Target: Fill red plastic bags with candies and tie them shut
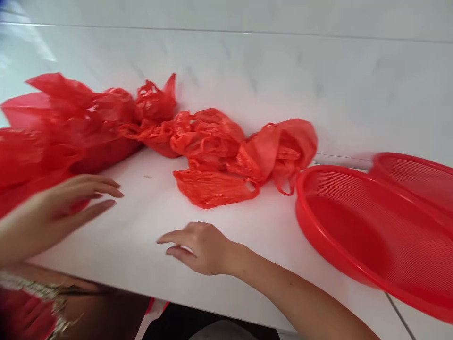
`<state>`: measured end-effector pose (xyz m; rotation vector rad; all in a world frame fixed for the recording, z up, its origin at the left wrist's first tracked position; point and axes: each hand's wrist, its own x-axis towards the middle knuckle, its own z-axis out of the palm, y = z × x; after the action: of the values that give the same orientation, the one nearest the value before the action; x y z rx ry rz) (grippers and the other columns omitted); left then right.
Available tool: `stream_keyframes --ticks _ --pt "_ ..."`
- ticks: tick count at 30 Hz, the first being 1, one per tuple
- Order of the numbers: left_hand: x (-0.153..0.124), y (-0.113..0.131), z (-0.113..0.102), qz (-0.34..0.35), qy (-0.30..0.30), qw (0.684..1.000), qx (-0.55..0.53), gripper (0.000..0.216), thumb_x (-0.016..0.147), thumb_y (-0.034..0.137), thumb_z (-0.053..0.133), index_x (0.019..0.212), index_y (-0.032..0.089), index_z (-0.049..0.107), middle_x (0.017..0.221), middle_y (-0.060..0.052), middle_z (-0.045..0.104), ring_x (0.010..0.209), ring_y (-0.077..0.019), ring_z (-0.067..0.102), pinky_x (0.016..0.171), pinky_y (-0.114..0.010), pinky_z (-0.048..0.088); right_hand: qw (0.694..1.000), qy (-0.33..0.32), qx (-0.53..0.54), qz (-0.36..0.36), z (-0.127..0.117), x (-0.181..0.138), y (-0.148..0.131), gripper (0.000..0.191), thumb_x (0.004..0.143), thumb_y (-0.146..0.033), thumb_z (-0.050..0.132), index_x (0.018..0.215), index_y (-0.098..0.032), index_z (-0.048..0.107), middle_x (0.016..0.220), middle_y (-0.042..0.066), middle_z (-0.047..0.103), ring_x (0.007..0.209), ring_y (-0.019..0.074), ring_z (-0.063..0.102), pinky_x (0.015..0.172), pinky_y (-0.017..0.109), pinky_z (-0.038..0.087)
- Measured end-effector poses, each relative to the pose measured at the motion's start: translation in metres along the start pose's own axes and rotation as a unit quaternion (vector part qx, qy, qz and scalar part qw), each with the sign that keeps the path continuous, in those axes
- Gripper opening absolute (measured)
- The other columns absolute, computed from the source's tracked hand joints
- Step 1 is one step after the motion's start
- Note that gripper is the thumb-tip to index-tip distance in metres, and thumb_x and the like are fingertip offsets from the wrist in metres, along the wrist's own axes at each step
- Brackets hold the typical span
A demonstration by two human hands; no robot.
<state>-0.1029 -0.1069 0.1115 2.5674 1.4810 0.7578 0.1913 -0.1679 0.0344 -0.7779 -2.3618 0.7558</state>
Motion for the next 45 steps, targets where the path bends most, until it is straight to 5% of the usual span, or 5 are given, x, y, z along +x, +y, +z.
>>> stream_keyframes --ticks 8,17,24,37,45 --pt "0.084 0.09 0.095 0.158 -0.164 0.974 -0.02 0.033 0.092 0.048 0.042 0.109 0.028 0.062 0.122 -0.003 0.06 0.111 -0.0234 0.056 0.093 -0.036 0.046 0.964 0.172 -0.003 0.203 -0.043 -0.159 -0.026 0.044 0.097 -0.013 0.037 0.136 -0.026 0.051 0.102 0.001 0.072 0.094 0.0103 0.066 0.091 0.026 0.048" --pt "0.111 0.125 0.148 0.056 -0.282 0.947 0.143 0.072 0.086 0.045 0.044 0.15 0.013 0.032 0.147 -0.022 0.043 0.133 -0.0417 0.042 0.1 -0.056 0.037 0.926 0.219 0.0 0.306 -0.035 -0.212 -0.064 0.03 0.097 -0.029 0.048 0.125 -0.028 0.059 0.105 0.0 0.072 0.097 0.0129 0.065 0.091 0.026 0.047" --pt "0.083 0.131 0.12 0.029 -0.389 0.918 0.076 0.059 0.08 0.058 0.052 0.133 0.033 0.057 0.131 -0.005 0.064 0.115 -0.0287 0.062 0.091 -0.038 0.049 0.945 0.209 -0.047 0.247 -0.039 -0.19 -0.026 0.024 0.095 -0.026 0.05 0.116 -0.025 0.062 0.111 0.004 0.068 0.101 0.0153 0.062 0.089 0.029 0.049" --pt "0.078 0.112 0.116 -0.038 -0.269 0.955 0.116 0.051 0.059 0.039 0.073 0.108 0.028 0.07 0.141 -0.014 0.05 0.125 -0.0433 0.046 0.095 -0.056 0.04 0.947 0.182 -0.116 0.238 -0.049 -0.097 0.071 0.028 0.081 -0.03 0.069 0.107 -0.022 0.067 0.124 0.01 0.059 0.115 0.0273 0.051 0.101 0.046 0.037" --pt "0.064 0.088 0.075 -0.069 -0.209 0.975 0.043 0.035 0.085 0.04 0.045 0.102 0.02 0.069 0.105 -0.01 0.073 0.093 -0.0295 0.067 0.078 -0.036 0.051 0.924 0.281 0.032 0.259 -0.056 -0.106 0.079 0.027 0.086 -0.04 0.059 0.069 -0.02 0.053 0.072 -0.001 0.056 0.069 0.0147 0.047 0.067 0.029 0.036"
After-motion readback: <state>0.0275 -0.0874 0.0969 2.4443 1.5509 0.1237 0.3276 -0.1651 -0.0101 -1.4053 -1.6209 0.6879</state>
